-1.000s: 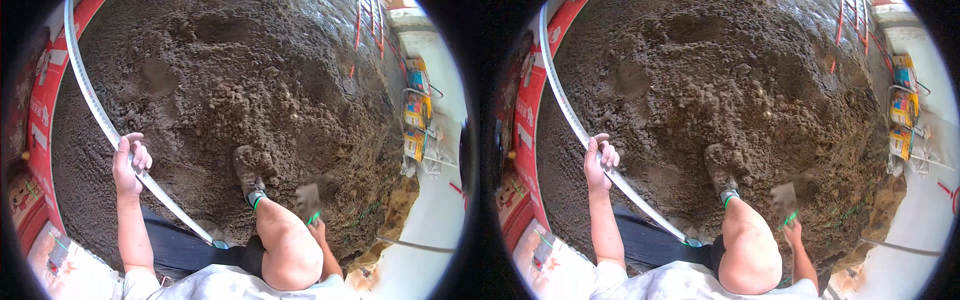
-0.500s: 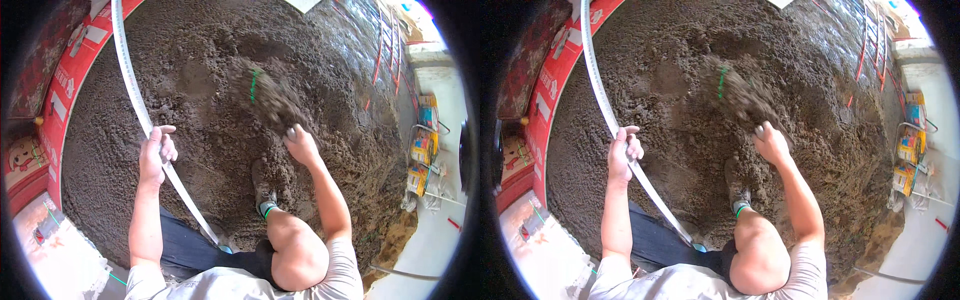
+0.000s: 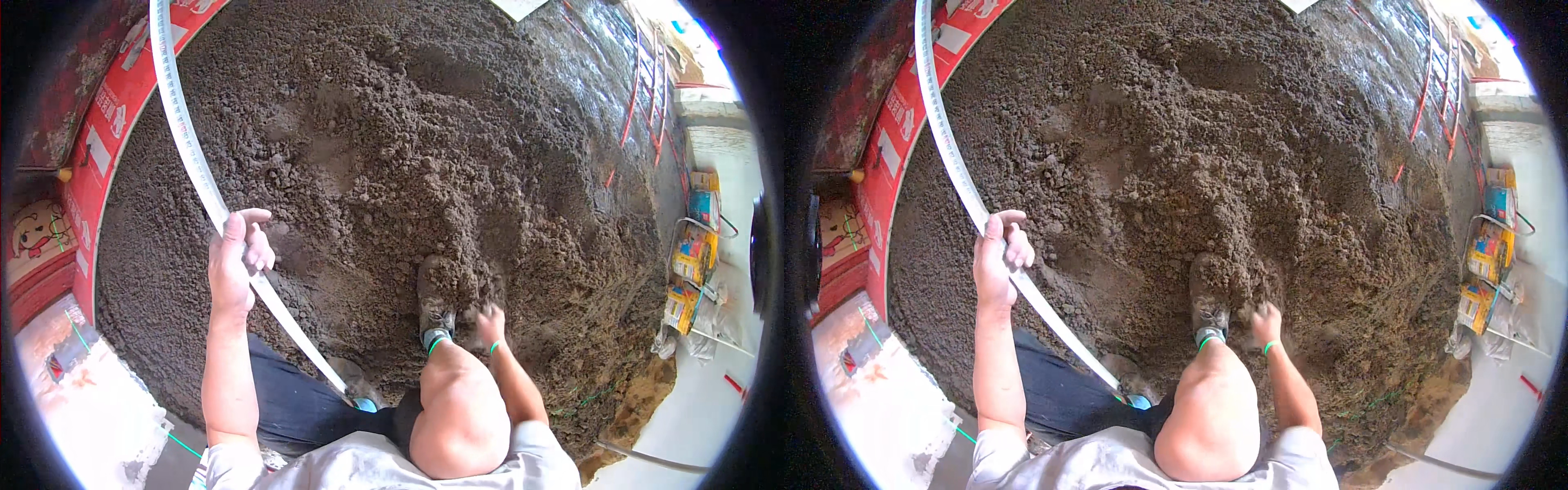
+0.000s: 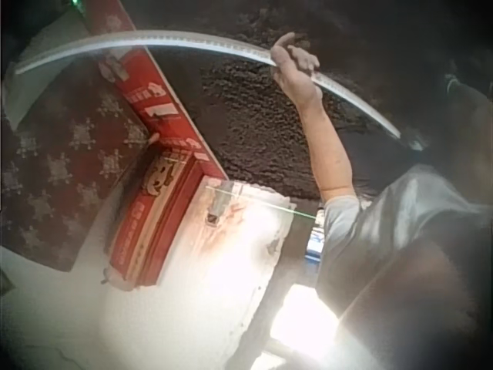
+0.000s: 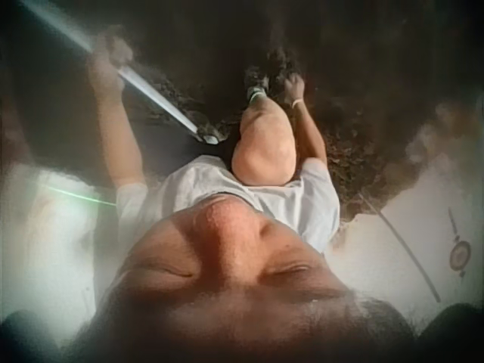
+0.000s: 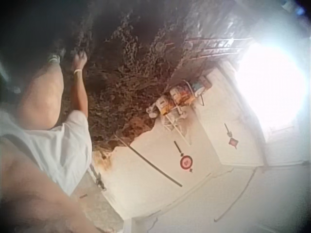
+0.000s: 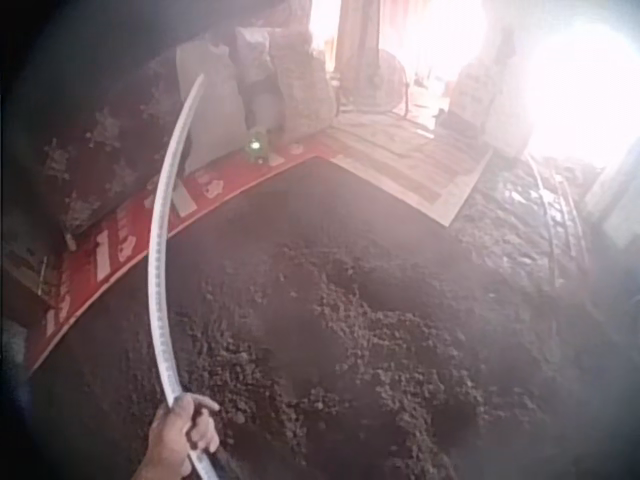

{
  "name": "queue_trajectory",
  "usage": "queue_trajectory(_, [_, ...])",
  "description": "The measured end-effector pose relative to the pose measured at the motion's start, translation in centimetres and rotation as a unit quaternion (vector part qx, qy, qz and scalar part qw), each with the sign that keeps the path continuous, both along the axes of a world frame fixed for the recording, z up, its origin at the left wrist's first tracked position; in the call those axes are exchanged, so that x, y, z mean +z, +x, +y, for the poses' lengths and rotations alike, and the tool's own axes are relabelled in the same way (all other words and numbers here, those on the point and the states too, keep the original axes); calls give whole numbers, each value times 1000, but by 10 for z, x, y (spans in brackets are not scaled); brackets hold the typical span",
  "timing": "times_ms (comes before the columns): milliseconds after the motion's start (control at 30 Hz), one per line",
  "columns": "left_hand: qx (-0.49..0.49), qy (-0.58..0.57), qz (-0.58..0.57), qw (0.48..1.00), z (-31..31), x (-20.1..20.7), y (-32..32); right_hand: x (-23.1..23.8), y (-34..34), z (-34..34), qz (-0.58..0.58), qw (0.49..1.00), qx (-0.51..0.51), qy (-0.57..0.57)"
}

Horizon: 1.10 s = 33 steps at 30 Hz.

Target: The person uses a trowel to smooth and level a wet concrete floor while kneeling. They repeatedly use a long metal straightedge to check the surface level against a green laser line, adjusting the concrete as needed to ensure a flat finish.

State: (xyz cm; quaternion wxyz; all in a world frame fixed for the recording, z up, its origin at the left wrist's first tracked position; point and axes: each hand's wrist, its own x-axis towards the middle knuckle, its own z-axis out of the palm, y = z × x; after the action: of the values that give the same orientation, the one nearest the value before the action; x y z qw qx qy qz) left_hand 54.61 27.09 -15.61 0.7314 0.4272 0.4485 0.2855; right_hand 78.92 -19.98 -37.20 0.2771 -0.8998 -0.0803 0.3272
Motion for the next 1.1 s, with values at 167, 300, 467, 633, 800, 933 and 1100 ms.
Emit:
queue_trajectory(167, [-4, 2, -5, 1000, -2, 1, 9, 21, 40, 63, -35, 996, 74, -33])
queue_trajectory(300, [-13, -4, -14, 1000, -4, -3, 15, 75, 61, 157, -115, 970, 213, 4])
queue_trajectory(467, [-25, -6, -4, 1000, -4, -4, 19, 120, 96, 160, -183, 950, 251, 24])
queue_trajectory(633, [3, 10, 1, 1000, -3, 5, 1, 2, 190, 61, -113, 974, -172, 91])
queue_trajectory(800, [65, 15, 26, 997, -11, 13, -32, -34, 138, 154, -64, 988, 93, 101])
queue_trajectory(933, [70, 9, 8, 997, -13, 11, -51, -29, 116, 199, -100, 980, 164, 44])
queue_trajectory(1100, [70, 8, -5, 998, -9, 12, -50, 24, 71, 245, -81, 959, 267, 51])
